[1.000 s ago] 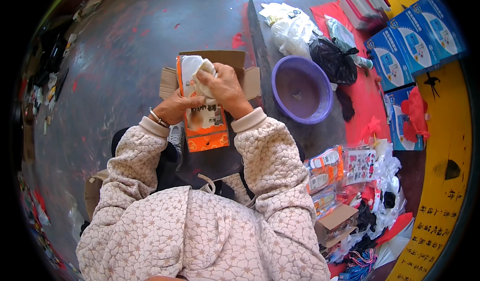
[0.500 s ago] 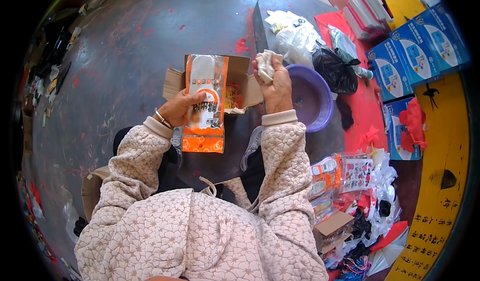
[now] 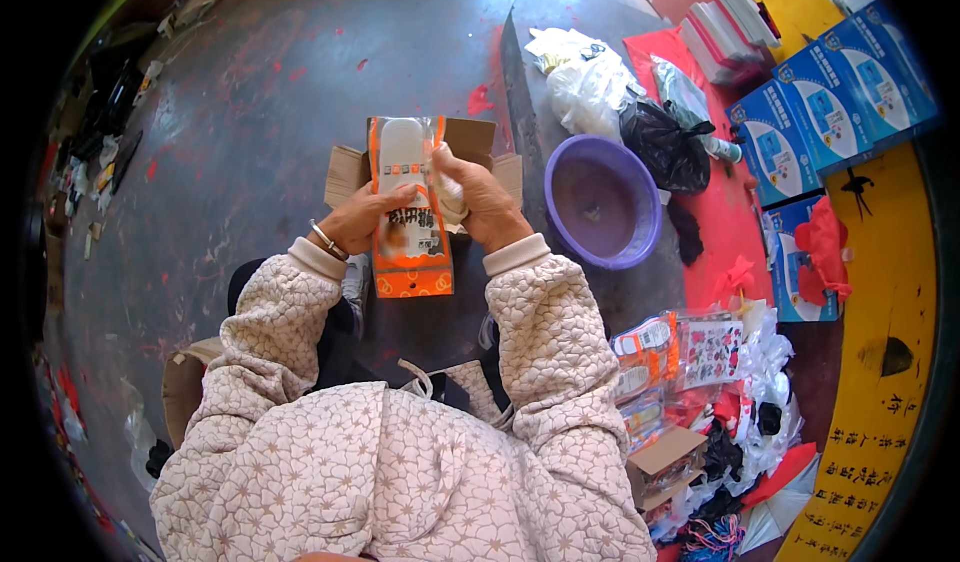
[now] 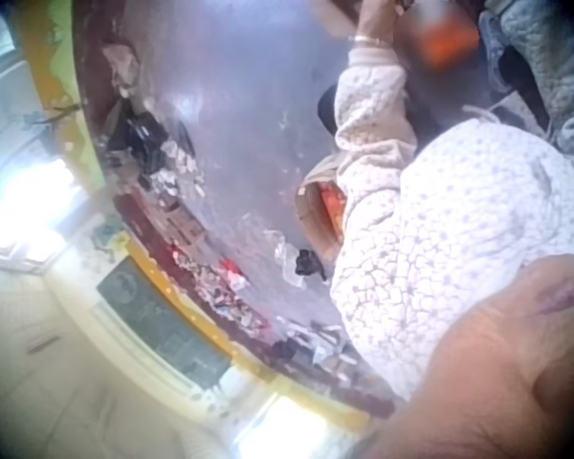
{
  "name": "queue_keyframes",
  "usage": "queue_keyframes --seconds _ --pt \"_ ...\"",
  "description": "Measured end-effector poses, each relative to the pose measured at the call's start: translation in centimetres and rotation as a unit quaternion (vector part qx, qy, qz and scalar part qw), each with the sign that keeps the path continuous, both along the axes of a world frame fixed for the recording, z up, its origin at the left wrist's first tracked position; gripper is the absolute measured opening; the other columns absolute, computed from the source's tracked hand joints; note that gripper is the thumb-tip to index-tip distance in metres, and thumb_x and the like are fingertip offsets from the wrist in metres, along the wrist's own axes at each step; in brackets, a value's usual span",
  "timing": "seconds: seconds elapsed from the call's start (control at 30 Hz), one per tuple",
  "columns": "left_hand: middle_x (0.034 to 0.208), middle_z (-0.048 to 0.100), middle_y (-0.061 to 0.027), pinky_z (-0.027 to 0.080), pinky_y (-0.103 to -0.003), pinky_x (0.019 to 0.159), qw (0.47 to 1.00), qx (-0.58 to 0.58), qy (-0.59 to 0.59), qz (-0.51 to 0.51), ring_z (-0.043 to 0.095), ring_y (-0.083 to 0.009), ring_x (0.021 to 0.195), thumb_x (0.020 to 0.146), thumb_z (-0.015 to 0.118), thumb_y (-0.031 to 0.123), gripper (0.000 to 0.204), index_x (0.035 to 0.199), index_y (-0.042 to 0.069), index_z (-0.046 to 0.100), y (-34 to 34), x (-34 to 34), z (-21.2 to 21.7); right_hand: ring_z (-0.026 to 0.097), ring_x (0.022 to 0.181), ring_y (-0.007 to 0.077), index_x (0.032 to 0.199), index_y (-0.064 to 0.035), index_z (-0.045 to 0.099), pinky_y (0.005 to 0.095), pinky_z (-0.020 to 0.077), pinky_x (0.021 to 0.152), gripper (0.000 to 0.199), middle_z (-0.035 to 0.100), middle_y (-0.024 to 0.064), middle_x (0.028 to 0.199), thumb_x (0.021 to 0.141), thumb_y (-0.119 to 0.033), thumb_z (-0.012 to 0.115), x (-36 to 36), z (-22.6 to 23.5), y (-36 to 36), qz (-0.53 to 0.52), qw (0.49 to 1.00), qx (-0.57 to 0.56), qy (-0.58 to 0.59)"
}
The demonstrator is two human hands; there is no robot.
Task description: The person sits on the floor and wipes the surface of packaged items with a cloth before placing them into a cardboard box. The person handles multiple packages and a blue plastic item, wiping each one individually.
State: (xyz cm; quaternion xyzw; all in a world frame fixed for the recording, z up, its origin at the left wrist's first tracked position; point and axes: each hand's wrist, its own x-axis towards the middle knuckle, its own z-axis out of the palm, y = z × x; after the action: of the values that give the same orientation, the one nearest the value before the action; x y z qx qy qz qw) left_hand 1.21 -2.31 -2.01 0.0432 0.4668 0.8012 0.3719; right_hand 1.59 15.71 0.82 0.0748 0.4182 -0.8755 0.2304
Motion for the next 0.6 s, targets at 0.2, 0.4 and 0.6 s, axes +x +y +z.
queue_keyframes --seconds 0.2,0.4,0.6 --pt "0.096 0.062 -0.0041 0.052 -0.024 0.063 0.997 -0.039 0.067 -0.009 0.061 -0.0104 0.079 0.087 0.062 0.022 0.029 0.108 0.003 0.056 0.5 0.5 0.2 0.064 0.074 0.0167 0.094 0.0035 0.061 0.0285 0.0534 0.067 0.02 0.064 0.0109 0.087 0.079 -0.008 0.066 0.1 -0.5 0.4 -0.033 0.992 0.115 0.044" --pt "0.087 0.063 -0.0029 0.052 -0.024 0.064 1.0 -0.004 0.01 0.016 0.06 -0.0093 0.072 0.087 0.061 0.027 0.03 0.102 0.001 0.058 0.5 0.2 0.2 0.065 0.071 0.0199 0.093 0.0064 0.06 0.0303 0.0552 0.063 0.017 0.065 0.0141 0.086 0.084 -0.008 0.061 -0.4 -1.1 0.7 -0.094 0.993 0.066 0.007" --pt "0.081 0.062 -0.0028 0.049 -0.021 0.055 0.998 -0.024 0.038 0.054 0.056 -0.005 0.06 0.092 0.052 0.025 0.028 0.099 -0.002 0.057 0.5 -0.3 -0.8 0.064 0.069 0.0191 0.096 0.0017 0.059 0.0301 0.0542 0.056 0.022 0.065 0.0098 0.085 0.089 -0.019 0.056 -1.5 -1.9 1.8 -0.143 0.989 0.03 -0.015"
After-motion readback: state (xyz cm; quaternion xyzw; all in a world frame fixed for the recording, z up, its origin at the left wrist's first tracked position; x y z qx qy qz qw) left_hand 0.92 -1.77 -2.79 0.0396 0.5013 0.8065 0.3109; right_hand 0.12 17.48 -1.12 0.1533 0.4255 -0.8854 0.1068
